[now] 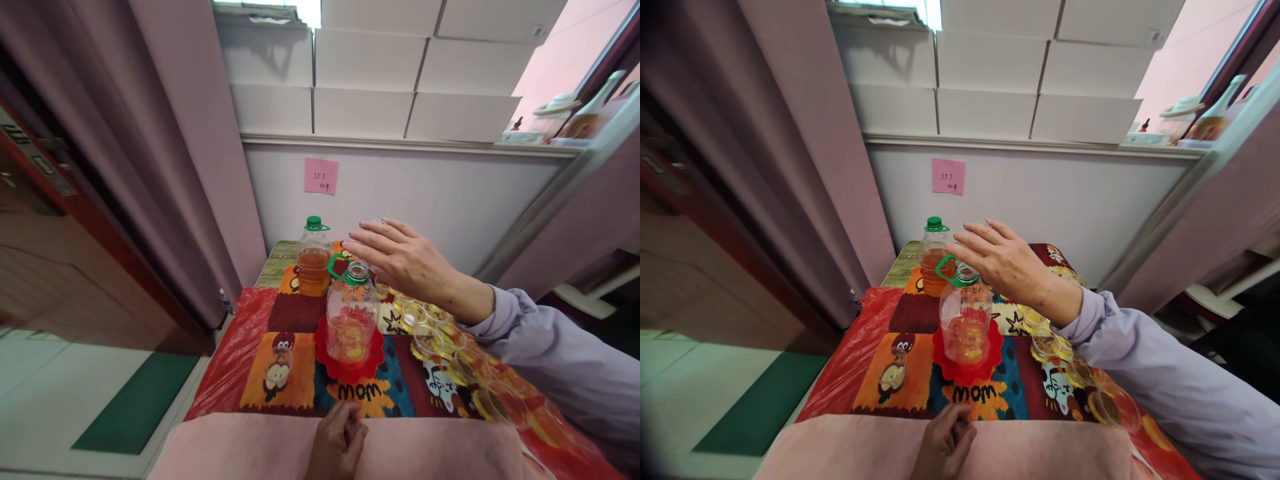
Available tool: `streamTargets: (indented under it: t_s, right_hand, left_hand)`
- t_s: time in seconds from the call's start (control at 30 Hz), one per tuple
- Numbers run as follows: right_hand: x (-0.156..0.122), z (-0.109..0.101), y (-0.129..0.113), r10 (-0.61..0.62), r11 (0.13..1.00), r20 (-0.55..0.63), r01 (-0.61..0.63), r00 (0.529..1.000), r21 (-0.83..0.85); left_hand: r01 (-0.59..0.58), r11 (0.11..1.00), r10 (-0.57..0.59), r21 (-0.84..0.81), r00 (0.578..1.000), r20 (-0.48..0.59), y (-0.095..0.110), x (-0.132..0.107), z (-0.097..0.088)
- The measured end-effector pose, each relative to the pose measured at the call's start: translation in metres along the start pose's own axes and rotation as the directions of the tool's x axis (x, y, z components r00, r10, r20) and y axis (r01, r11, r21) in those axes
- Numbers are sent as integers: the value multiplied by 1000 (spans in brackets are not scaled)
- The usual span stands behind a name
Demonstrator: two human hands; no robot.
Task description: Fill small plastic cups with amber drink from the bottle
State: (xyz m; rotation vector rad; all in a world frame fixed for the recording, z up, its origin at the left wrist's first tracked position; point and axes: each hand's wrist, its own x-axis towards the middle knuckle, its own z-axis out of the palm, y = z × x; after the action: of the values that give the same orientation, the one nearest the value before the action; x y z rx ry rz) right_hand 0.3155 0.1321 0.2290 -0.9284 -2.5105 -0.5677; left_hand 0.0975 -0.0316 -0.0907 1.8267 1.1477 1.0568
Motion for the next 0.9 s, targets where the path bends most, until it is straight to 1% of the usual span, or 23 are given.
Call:
streamTargets:
  t_s: [0.03, 0.07, 0.1, 0.13, 0.17, 0.2, 0.23, 0.27, 0.33, 0.37, 0.4, 0.47, 0.5, 0.53, 0.6, 0.67, 0.7, 0.73, 0.77, 0.8, 0.83, 0.87, 0.9]
  right_hand:
    - [-3, -3, -3, 32, 999, -27, -31, 999, 18]
    - [-9, -5, -8, 88, 995, -72, -85, 994, 51]
    - [-17, -7, -16, 167, 983, -134, -154, 977, 104]
    - [-27, -8, -26, 265, 957, -203, -230, 943, 177]
    - [-40, -6, -40, 371, 914, -261, -300, 891, 274]
    - [-54, -1, -57, 476, 855, -309, -349, 824, 384]
    - [-70, 7, -77, 568, 778, -304, -378, 765, 503]
    - [-86, 17, -100, 632, 691, -265, -376, 728, 617]
    - [-117, 45, -149, 706, 532, -164, -363, 689, 765]
    - [-130, 61, -172, 728, 467, -97, -387, 679, 795]
    - [-141, 77, -194, 741, 424, -44, -415, 670, 805]
    - [-158, 104, -227, 764, 392, -4, -459, 645, 797]
    - [-163, 114, -237, 765, 391, -1, -464, 644, 795]
    - [-168, 122, -244, 756, 396, 0, -458, 654, 796]
    - [-173, 128, -248, 700, 412, 20, -426, 714, 805]
    - [-178, 127, -243, 627, 438, 59, -414, 777, 798]
    - [-180, 125, -239, 604, 448, 82, -423, 792, 788]
    - [-183, 122, -235, 597, 451, 105, -441, 795, 776]
    - [-187, 120, -231, 602, 446, 128, -464, 788, 765]
    - [-191, 119, -228, 613, 431, 151, -488, 776, 759]
    - [-194, 118, -225, 623, 412, 173, -508, 763, 757]
    - [-199, 117, -224, 629, 395, 193, -523, 753, 755]
    - [-203, 117, -224, 633, 384, 207, -534, 746, 753]
  left_hand:
    - [12, 1000, -12, -24, 1000, -6, 3, -2, 0]
    - [22, 998, -23, -52, 1000, -21, 7, -3, -1]
    - [27, 996, -31, -82, 999, -44, 13, -5, -3]
    - [25, 994, -34, -111, 996, -79, 19, -6, -6]
    - [15, 991, -33, -136, 991, -130, 28, -6, -10]
    - [1, 988, -31, -157, 982, -184, 37, -6, -15]
    - [-30, 982, -15, -186, 972, -234, 46, -4, -22]
    - [-61, 972, -2, -228, 963, -269, 56, -2, -28]
    - [-116, 936, 16, -333, 958, -287, 73, 2, -40]
    - [-127, 917, 25, -379, 964, -263, 80, 4, -44]
    - [-111, 898, 15, -425, 974, -224, 85, 4, -45]
    - [-32, 870, -43, -491, 989, -140, 92, 2, -43]
    - [26, 860, -93, -509, 990, -107, 93, -1, -41]
    - [84, 852, -148, -517, 985, -84, 94, -3, -39]
    - [171, 843, -244, -509, 967, -79, 94, -6, -39]
    - [181, 865, -286, -467, 944, -163, 91, -1, -52]
    - [151, 891, -275, -427, 929, -247, 89, 5, -63]
    - [105, 927, -245, -360, 897, -369, 84, 13, -76]
    - [50, 960, -184, -274, 853, -489, 78, 22, -90]
    - [5, 984, -108, -176, 807, -580, 71, 32, -103]
    - [-17, 997, -35, -75, 764, -645, 62, 41, -115]
    - [5, 1000, 3, 11, 760, -650, 51, 48, -125]
    - [26, 999, 4, 38, 768, -641, 40, 54, -132]
